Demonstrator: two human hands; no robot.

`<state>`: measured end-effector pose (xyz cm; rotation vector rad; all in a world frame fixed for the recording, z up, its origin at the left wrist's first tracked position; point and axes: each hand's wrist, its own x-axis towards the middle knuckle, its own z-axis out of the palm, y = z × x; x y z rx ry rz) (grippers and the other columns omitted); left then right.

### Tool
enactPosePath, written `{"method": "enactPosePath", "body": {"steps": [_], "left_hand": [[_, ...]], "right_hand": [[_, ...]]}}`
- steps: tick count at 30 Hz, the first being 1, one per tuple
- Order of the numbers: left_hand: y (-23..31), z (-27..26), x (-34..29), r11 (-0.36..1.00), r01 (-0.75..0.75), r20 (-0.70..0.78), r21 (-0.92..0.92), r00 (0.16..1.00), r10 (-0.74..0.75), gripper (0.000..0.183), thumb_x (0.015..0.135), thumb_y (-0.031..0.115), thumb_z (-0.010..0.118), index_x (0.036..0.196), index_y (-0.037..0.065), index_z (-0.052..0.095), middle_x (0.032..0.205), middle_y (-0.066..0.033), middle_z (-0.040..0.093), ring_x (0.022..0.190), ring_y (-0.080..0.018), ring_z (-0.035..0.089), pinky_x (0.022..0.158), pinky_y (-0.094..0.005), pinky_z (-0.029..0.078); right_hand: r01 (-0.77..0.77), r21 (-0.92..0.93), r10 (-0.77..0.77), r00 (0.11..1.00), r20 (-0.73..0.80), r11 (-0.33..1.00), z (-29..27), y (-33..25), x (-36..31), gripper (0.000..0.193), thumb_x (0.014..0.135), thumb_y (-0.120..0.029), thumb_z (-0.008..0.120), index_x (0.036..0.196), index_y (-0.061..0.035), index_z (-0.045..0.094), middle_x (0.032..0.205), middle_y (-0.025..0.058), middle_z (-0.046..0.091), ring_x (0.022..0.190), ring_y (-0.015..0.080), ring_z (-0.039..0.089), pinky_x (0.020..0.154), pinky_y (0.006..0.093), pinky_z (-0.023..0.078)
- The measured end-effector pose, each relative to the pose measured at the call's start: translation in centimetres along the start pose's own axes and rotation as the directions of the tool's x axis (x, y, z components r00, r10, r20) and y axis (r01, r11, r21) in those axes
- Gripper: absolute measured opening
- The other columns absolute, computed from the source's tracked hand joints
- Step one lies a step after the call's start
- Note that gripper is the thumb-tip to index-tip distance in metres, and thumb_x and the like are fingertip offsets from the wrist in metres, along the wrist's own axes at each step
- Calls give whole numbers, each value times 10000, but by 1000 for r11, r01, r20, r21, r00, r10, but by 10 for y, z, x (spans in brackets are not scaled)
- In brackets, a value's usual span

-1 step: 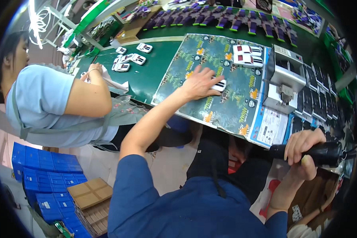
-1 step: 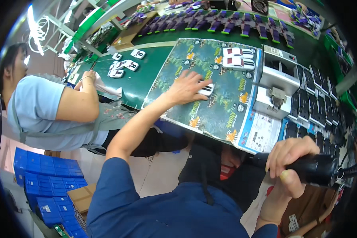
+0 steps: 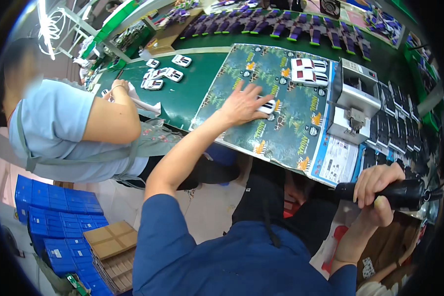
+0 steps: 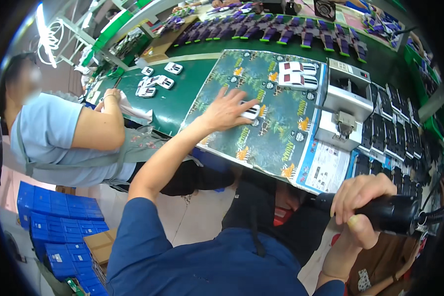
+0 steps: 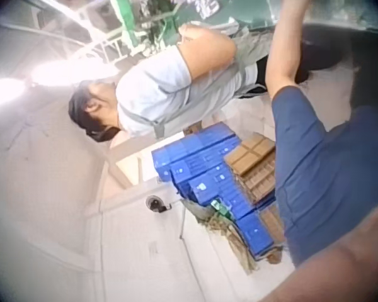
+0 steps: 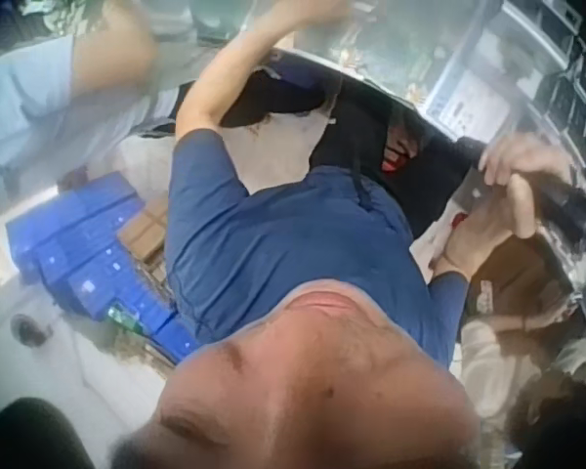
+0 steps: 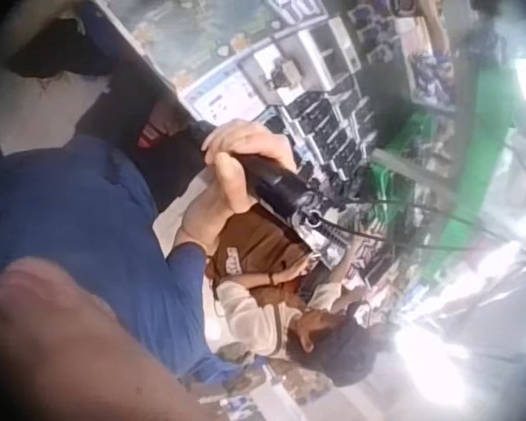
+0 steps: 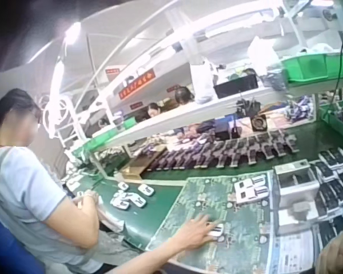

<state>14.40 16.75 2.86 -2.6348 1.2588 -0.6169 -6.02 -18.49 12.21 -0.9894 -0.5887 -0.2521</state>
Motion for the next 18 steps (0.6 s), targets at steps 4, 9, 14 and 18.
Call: {"method": "enactPosePath", "body": {"steps": [4,9,14,18], "left_hand": [[-41,-31,-25,933,333,536,135,767,-351,498,880,268,627,1367,246,527,1272,-145,554,1207,-326,539,976,-531,453],[-114,15,-85,775,624,356,102,704,-614,621,785,15,617,1375,177,512,1454,-232,427,1344,-503,392,1018,-493,481],[-144,54,-112,588,805,132,-84,594,-794,593,793,125,561,1381,60,527,1527,-265,341,1403,-520,281,1157,-501,308],[-147,61,-97,522,850,68,-70,526,-848,594,878,381,638,1360,46,548,1523,-262,353,1416,-492,277,1135,-501,331]], "right_hand": [[-37,33,36,999,11,999,-8,-3,4,268,737,-73,722,904,-11,523,619,56,550,436,135,531,452,266,506],[-82,40,71,972,225,996,-19,-4,21,252,712,-24,734,874,-13,541,586,62,591,443,154,594,454,275,537],[-133,41,116,955,273,990,-22,2,38,258,703,-23,751,855,-7,543,593,83,608,458,175,621,467,301,567],[-186,31,166,931,324,982,-25,10,51,243,707,-18,752,849,-7,556,600,90,617,469,191,635,479,321,578]]}}
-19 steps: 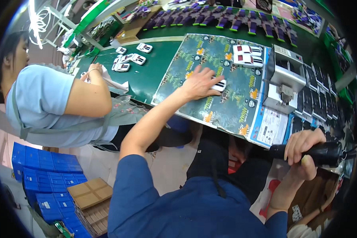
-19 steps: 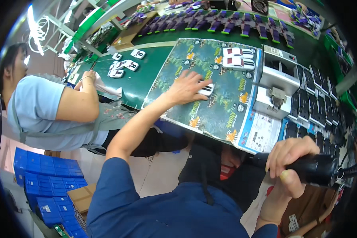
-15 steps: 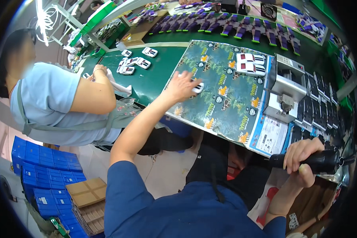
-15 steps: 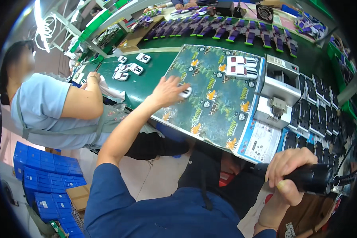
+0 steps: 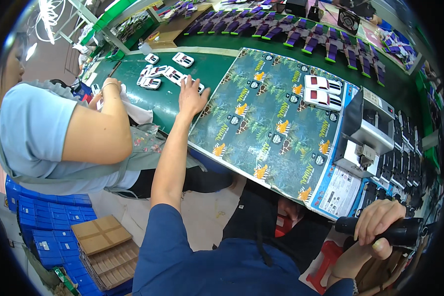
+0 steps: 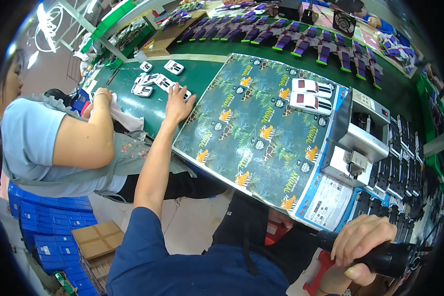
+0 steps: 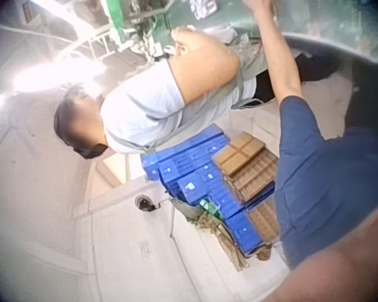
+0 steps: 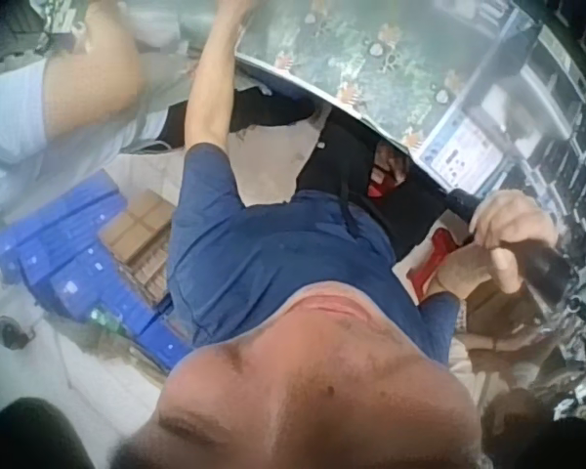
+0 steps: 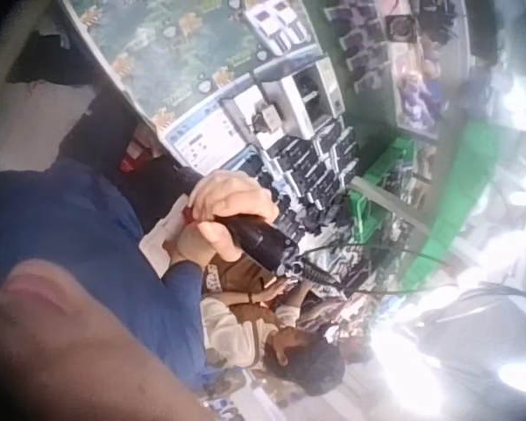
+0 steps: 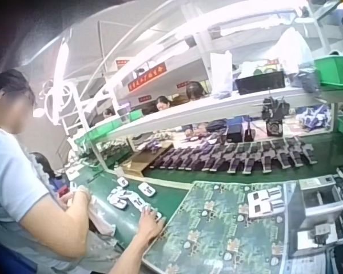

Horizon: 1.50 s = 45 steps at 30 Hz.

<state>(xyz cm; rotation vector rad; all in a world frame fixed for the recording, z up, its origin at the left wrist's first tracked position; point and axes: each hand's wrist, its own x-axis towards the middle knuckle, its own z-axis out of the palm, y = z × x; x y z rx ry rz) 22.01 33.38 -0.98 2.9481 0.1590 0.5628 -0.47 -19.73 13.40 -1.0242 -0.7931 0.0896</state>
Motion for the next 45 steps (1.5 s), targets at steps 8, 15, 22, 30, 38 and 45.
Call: {"method": "enactPosePath", "body": {"steps": [8,15,22,30,38,45], "left_hand": [[-79,22,52,983,95,-166,158,984,-68,438,877,239,641,1273,55,599,1450,-247,443,1342,-492,375,1114,-507,351],[-55,40,64,942,333,-313,32,899,-307,561,778,131,682,1299,18,508,1481,-280,342,1389,-447,310,1087,-584,307],[62,17,-30,866,-31,-417,-499,885,-208,496,812,127,719,1273,26,565,1485,-266,367,1378,-428,334,1123,-495,291],[296,-68,-199,300,-388,-225,-871,860,459,173,841,15,689,1013,-1,675,919,-101,701,738,-183,653,656,-297,506],[452,-50,-264,546,-288,69,-787,838,541,601,867,365,707,1230,-91,557,1024,-218,680,945,-351,648,823,-460,481],[459,-34,-284,566,-336,29,-753,842,538,928,728,365,838,1414,-68,387,1238,-212,562,1172,-331,474,1001,-455,253]], "right_hand": [[-3,7,3,999,47,1000,-1,16,18,261,759,-61,750,904,-13,539,622,67,626,477,187,648,476,297,580],[-16,-52,15,1000,-23,999,8,3,7,261,768,-62,747,895,-22,522,612,59,618,465,176,637,462,294,571],[-30,-115,19,995,-95,993,24,-24,-24,251,714,-13,783,857,-11,577,656,107,648,513,215,666,524,347,597],[108,-223,-110,994,1,969,17,-74,-62,388,681,-3,840,940,-6,551,662,70,614,555,178,619,541,301,536],[175,-324,-201,978,-49,930,25,-111,-124,350,772,-137,837,954,-24,561,699,77,648,553,185,671,580,304,588],[176,-328,-220,970,-102,928,21,-114,-140,352,776,-138,836,973,-22,569,702,70,646,564,181,671,586,306,583]]}}
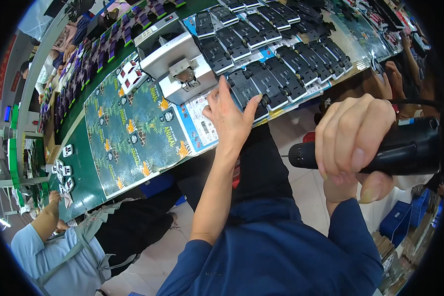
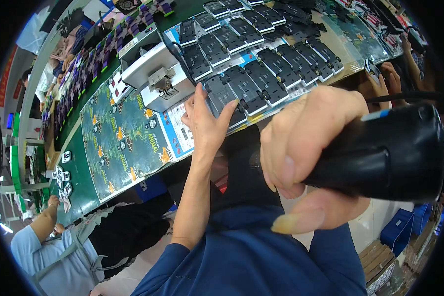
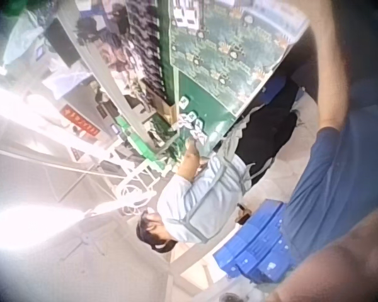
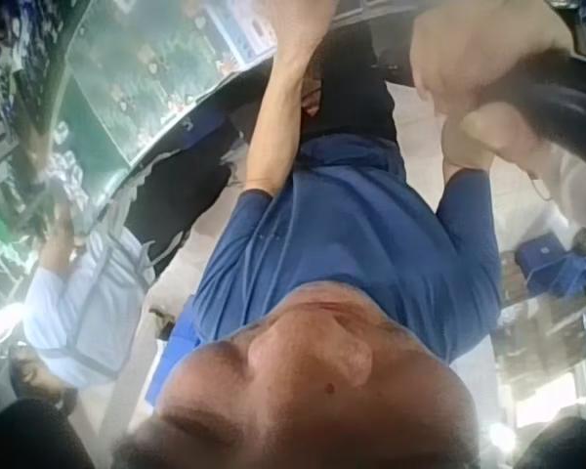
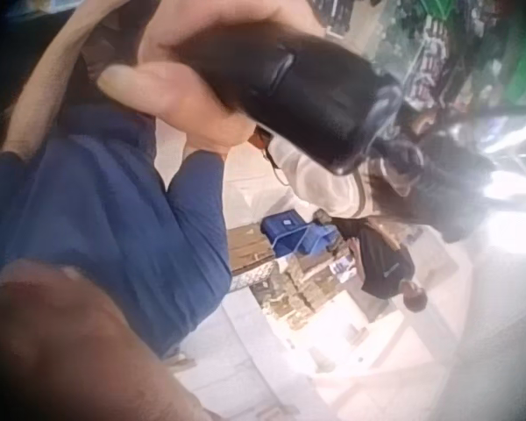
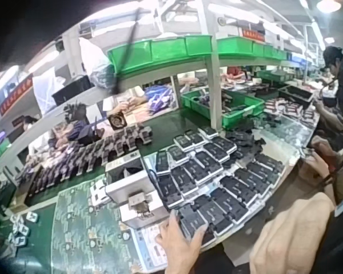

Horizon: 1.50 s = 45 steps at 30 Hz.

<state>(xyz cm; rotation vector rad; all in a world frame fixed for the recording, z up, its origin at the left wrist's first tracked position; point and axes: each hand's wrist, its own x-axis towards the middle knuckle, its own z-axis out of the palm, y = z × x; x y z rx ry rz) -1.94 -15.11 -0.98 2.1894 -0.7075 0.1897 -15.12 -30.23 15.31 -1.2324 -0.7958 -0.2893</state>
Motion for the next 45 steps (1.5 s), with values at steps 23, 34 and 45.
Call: {"method": "enactPosePath", "body": {"steps": [23,34,45], "left_hand": [[-72,-112,-44,-170,475,503,-863,782,-368,262,1040,262,488,1134,25,549,999,-185,686,818,-271,717,701,-412,629],[-83,-108,-38,-110,448,456,-887,815,-356,217,1023,199,525,1156,30,552,1028,-173,685,857,-239,712,724,-399,631],[-74,-103,-36,-43,432,415,-901,830,-372,219,1010,150,550,1187,25,520,1002,-123,677,831,-151,680,698,-309,599]], "right_hand": [[633,-134,-644,762,-65,763,-15,202,162,134,864,-3,697,849,1,565,613,59,591,484,107,554,469,229,437],[-236,-416,1,871,-492,878,35,173,176,233,838,-73,751,660,-28,607,525,10,580,408,77,547,381,224,413],[-14,-176,-44,946,-322,984,57,171,125,102,930,-113,530,946,-15,513,658,56,490,517,150,511,562,331,475]]}}
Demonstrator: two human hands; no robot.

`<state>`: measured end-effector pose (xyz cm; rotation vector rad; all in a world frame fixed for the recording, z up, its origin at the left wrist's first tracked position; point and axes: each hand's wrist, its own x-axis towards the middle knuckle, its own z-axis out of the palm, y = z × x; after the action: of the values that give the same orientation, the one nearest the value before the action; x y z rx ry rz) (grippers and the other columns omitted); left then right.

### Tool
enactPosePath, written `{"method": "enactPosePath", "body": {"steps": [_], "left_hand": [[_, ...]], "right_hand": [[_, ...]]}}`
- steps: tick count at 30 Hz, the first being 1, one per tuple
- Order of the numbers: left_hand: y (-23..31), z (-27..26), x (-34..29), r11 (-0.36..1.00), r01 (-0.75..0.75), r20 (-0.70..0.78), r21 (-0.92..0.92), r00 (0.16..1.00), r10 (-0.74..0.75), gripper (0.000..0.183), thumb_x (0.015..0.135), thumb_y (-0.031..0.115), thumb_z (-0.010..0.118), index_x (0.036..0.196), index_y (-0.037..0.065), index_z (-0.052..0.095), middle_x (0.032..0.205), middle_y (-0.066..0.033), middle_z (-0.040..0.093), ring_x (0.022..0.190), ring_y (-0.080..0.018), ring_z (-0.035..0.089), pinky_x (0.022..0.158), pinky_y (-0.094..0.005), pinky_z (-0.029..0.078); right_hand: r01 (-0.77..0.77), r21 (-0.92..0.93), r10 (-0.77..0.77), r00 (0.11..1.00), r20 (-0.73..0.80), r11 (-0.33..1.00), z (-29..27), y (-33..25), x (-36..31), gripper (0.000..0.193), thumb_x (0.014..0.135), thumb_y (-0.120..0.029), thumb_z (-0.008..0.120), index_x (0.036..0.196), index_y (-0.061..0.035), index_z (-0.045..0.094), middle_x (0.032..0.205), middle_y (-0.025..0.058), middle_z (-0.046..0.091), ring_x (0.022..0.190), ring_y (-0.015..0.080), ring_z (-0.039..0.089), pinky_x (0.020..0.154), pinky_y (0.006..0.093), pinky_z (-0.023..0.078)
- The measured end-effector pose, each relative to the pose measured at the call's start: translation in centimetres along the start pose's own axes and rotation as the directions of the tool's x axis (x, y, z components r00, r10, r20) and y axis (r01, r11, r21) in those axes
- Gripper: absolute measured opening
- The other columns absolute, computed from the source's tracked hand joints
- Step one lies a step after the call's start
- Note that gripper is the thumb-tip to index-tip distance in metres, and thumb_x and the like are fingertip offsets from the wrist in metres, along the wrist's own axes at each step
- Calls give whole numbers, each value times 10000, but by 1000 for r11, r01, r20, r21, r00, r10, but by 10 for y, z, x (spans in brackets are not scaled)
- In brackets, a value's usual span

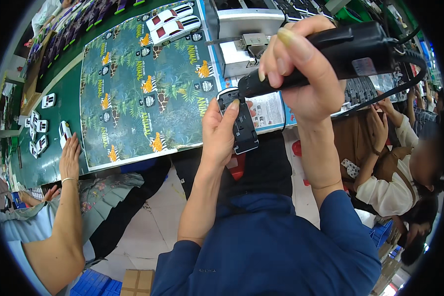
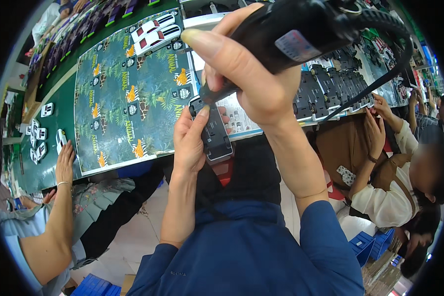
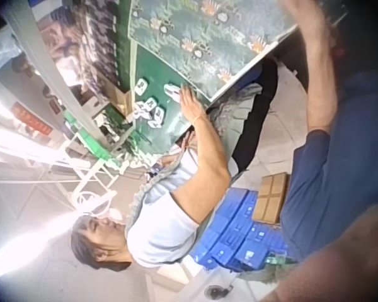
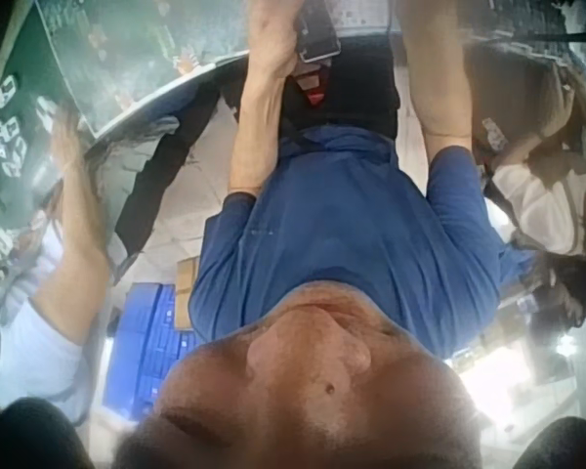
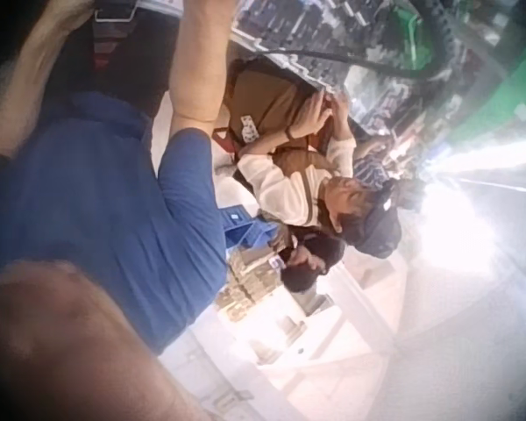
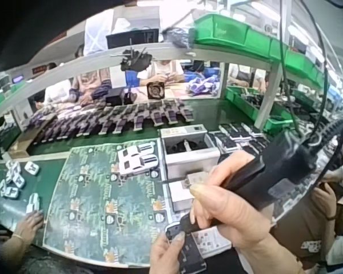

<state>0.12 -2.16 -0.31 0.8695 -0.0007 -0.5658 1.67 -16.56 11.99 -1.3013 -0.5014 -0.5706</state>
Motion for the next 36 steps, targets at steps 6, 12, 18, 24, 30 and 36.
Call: {"method": "enactPosePath", "body": {"steps": [6,12,18,24,30,36], "left_hand": [[0,2,1,1000,3,27,17,1000,-4,248,1017,148,526,1221,8,526,1022,-154,684,847,-199,704,708,-349,626],[6,-1,-5,998,-14,-20,60,1000,15,209,1000,89,523,1199,32,551,949,-48,668,747,-84,645,632,-230,542],[-14,-3,7,946,-71,-63,315,993,96,177,946,209,613,946,44,550,663,36,481,566,-51,407,459,-276,333],[-18,-7,4,970,-146,4,192,989,148,201,965,52,537,1152,-13,574,962,0,640,852,-45,553,753,-235,482],[-24,-4,7,938,-141,-68,317,983,171,120,936,137,606,954,22,582,758,25,540,688,-55,452,583,-261,401],[13,-19,1,896,92,-56,-435,990,-130,241,953,146,552,1128,-17,587,999,-169,686,890,-253,691,808,-458,599]], "right_hand": [[-3,19,6,986,-170,1000,10,10,-6,141,844,-99,754,788,0,670,583,22,592,461,74,541,448,195,420],[12,-251,10,996,85,968,14,25,-9,152,854,14,644,873,-26,498,633,71,538,499,118,515,490,261,454],[-124,-140,135,988,73,982,10,20,-13,113,893,-74,549,863,-55,443,639,34,444,498,108,428,496,251,400],[-146,24,142,983,117,989,7,22,-16,139,895,-82,558,858,-52,428,659,36,449,515,100,422,542,256,395],[-75,68,69,994,85,995,9,9,-21,109,896,-56,564,904,-42,456,659,51,470,530,123,455,535,263,406],[160,51,-164,984,69,986,-17,-12,12,117,976,-142,472,994,-41,526,730,33,482,582,137,470,616,315,423]]}}
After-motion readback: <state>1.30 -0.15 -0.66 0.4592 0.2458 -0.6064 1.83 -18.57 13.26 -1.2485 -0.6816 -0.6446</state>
